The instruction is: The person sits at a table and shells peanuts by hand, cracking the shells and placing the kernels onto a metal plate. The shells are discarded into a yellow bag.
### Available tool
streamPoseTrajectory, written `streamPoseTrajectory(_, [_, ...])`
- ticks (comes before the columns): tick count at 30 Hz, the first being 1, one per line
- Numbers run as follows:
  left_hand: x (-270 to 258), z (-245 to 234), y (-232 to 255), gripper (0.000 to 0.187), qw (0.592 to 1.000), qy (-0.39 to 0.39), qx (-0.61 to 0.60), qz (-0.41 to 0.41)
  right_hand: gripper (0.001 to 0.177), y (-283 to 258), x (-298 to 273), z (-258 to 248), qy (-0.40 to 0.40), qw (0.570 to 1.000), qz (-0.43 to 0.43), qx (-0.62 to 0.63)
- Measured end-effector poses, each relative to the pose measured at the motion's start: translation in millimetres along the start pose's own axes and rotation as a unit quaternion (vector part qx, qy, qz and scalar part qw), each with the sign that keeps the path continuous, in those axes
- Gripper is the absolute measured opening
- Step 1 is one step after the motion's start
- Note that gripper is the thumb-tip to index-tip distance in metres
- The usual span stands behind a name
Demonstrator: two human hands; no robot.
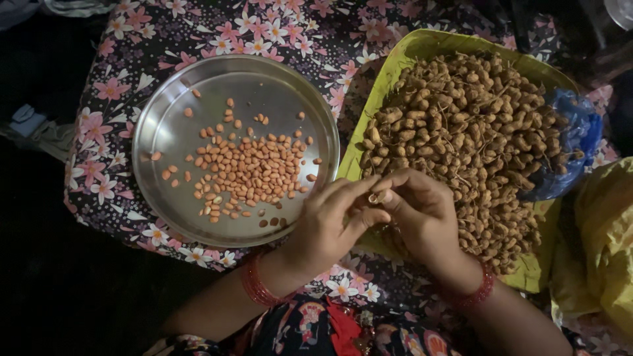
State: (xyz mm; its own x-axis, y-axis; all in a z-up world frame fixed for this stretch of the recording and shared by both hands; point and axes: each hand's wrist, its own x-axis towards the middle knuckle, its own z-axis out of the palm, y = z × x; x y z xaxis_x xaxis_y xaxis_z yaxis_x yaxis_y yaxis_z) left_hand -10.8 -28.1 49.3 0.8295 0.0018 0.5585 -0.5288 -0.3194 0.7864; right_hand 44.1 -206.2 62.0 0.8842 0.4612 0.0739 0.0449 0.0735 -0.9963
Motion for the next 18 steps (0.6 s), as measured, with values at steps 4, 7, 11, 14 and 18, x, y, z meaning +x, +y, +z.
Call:
streamPoseTrajectory(4, [-5.7,-1.6,-1.9,0.022,0.996,0.008,-0.064,-0.063,0.007,3.9,-1.8,1.5,-0.018,1.0,-0.008,0.015])
streamPoseTrajectory(7, [-5.6,-1.9,-2.4,0.02,0.999,0.022,-0.021,-0.013,0.006,4.6,0.1,-0.2,-0.016,0.997,0.009,0.068])
streamPoseTrajectory(11, [-3.5,0.0,-3.8,0.022,0.999,0.033,-0.003,0.003,0.006,5.4,2.2,-1.4,-0.022,0.987,0.047,0.149])
streamPoseTrajectory(14, [-3.0,-1.3,-5.2,0.021,0.999,0.017,-0.008,-0.028,0.008,6.7,3.0,-0.7,-0.032,0.978,0.058,0.198])
streamPoseTrajectory(18, [-1.4,-4.3,-4.1,0.023,0.999,0.008,-0.008,-0.034,0.01,7.8,7.8,1.0,-0.03,0.972,0.063,0.225])
